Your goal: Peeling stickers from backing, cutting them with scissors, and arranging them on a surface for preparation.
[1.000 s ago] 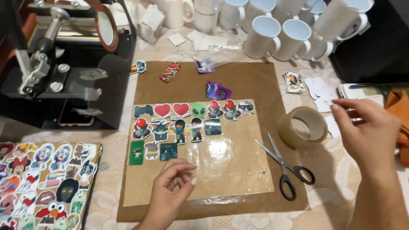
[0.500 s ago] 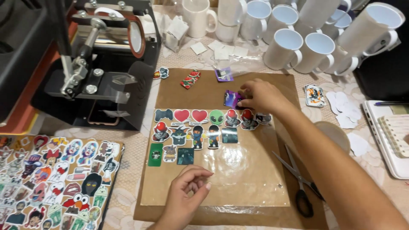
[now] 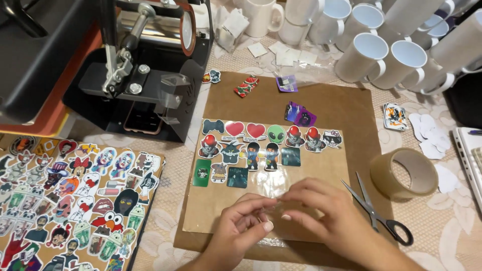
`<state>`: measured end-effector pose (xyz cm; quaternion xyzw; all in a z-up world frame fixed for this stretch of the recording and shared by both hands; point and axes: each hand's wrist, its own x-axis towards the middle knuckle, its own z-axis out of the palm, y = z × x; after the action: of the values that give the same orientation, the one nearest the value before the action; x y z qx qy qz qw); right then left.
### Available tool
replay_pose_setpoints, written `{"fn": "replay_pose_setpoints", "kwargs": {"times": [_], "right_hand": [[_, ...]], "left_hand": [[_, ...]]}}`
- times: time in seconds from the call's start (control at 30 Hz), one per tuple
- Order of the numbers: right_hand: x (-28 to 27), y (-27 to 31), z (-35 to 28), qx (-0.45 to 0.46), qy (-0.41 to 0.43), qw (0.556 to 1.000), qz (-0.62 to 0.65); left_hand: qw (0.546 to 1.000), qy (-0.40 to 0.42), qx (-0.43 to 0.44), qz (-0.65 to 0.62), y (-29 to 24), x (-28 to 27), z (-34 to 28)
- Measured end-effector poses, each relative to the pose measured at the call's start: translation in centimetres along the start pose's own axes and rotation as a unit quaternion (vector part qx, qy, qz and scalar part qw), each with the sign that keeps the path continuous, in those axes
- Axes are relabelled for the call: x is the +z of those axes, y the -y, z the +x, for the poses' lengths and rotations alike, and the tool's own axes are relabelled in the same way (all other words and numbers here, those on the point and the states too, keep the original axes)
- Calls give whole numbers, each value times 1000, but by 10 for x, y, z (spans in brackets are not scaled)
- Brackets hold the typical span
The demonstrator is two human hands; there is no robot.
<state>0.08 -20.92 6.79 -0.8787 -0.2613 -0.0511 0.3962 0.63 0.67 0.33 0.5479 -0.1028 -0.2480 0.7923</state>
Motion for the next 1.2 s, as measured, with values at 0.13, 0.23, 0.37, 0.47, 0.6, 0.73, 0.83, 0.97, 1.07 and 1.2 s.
{"fn": "replay_pose_setpoints", "kwargs": {"times": [0.13, 0.23, 0.37, 0.47, 0.6, 0.73, 0.83, 0.97, 1.07, 1.2], "right_hand": [[10, 5, -21, 51, -55, 997, -15], [15, 10, -26, 36, -79, 994, -65], [22, 18, -32, 8, -137, 977, -165], [23, 20, -38, 17, -122, 988, -96], [25, 23, -42, 72, -134, 988, 7], [29, 21, -51, 138, -130, 980, 52], [20, 17, -60, 227, -90, 966, 85], [-8, -6, -96, 246, -132, 933, -225], [-20, -25, -128, 323, -129, 813, -468], [-61, -34, -155, 345, -168, 840, -383]], "left_hand": [[998, 13, 2, 69, -2, 7, -5], [992, 3, 8, 124, -7, 12, -8], [992, -16, 18, 124, -12, 12, -8], [989, -50, 15, 137, 1, 6, -4], [974, -28, 138, 176, 7, 8, -6], [969, -31, 139, 202, 7, 9, -7], [967, -38, 150, 200, 6, 6, -6], [977, -60, 110, 171, 15, 0, -2], [987, -62, 51, 139, 21, -5, -2], [989, -63, 19, 134, 25, -8, 3]]}}
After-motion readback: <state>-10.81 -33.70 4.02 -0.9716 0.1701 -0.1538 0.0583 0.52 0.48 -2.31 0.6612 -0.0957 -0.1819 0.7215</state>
